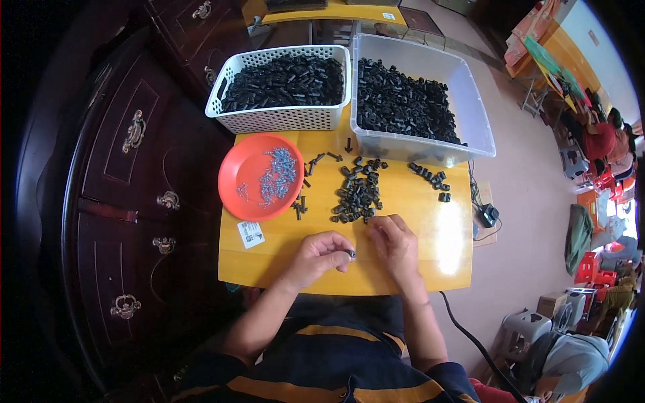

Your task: The person assembles components by inserting small pins from a dish into black plastic pieces by hand and setting the assembled pieces onto the table.

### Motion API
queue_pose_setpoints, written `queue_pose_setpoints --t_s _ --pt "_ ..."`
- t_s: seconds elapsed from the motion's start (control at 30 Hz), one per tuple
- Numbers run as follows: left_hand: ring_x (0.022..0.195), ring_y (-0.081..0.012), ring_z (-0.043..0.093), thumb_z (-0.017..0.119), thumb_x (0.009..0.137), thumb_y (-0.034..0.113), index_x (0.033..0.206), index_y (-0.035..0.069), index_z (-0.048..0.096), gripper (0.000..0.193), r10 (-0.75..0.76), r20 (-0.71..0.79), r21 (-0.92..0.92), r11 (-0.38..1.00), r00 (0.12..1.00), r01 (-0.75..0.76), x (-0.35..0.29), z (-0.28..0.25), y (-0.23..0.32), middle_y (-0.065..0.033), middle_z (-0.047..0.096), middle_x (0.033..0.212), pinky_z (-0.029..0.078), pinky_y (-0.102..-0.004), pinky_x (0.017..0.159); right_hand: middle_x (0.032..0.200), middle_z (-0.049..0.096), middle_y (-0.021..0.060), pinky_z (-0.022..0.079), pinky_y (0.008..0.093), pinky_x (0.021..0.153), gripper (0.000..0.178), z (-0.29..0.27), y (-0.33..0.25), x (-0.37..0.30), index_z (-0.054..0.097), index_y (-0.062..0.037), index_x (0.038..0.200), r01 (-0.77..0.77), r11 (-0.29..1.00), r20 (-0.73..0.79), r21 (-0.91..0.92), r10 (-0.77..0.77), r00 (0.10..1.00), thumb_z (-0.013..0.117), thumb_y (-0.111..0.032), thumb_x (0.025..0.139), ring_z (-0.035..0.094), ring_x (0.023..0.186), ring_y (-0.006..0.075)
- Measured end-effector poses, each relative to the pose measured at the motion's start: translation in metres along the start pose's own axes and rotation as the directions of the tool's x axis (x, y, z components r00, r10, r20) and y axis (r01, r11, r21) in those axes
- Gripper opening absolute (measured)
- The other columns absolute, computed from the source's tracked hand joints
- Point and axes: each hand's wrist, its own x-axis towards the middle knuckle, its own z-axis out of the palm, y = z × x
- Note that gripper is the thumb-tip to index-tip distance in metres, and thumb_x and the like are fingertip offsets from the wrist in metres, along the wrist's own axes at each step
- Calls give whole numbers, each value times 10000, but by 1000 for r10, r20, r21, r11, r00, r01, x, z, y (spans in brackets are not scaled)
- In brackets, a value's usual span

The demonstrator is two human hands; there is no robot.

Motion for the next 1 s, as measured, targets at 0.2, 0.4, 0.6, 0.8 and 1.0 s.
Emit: queue_pose_setpoints --t_s 0.2,0.4,0.6,0.8,1.0 --pt "793 -106 683 704 978 47 1113 9 682 142 -8 34 -78 997 999 10 -1 -5 2 -55 729 961 568 -250 747 872 661 104 560 427 660 131 17 11 7 729 -129 1026 89 973 -37 -212 -99 994 752 -148 898 685 759 316" --pt "794 -138 681 697 973 35 1095 -1 669 130 -5 17 -98 995 1000 7 -4 -6 0 -79 706 958 562 -265 740 845 643 96 557 439 660 117 18 10 7 711 -130 993 141 957 -20 -255 -151 988 755 -130 884 675 749 325" --pt "782 -129 661 673 989 71 1113 6 664 141 32 12 -160 987 999 -30 -2 -3 -4 -64 681 944 563 -263 736 921 727 79 548 279 704 34 -1 -9 -12 643 -9 960 -159 938 67 308 145 987 676 -1 966 693 763 135" --pt "775 -112 651 670 998 94 1146 23 679 164 1 -2 -323 946 1000 -2 -5 2 -5 -41 679 934 557 -258 738 927 672 9 505 225 750 53 -3 -21 -35 665 -17 1069 -377 721 233 582 296 926 641 -37 1026 599 797 65" --pt "778 -107 648 654 1008 96 1163 24 682 173 -30 4 -357 934 1000 30 -4 10 -10 -36 671 927 551 -252 734 915 676 30 501 245 719 123 -4 -22 -46 727 11 1090 -255 781 164 570 196 967 701 -75 1007 613 786 90"
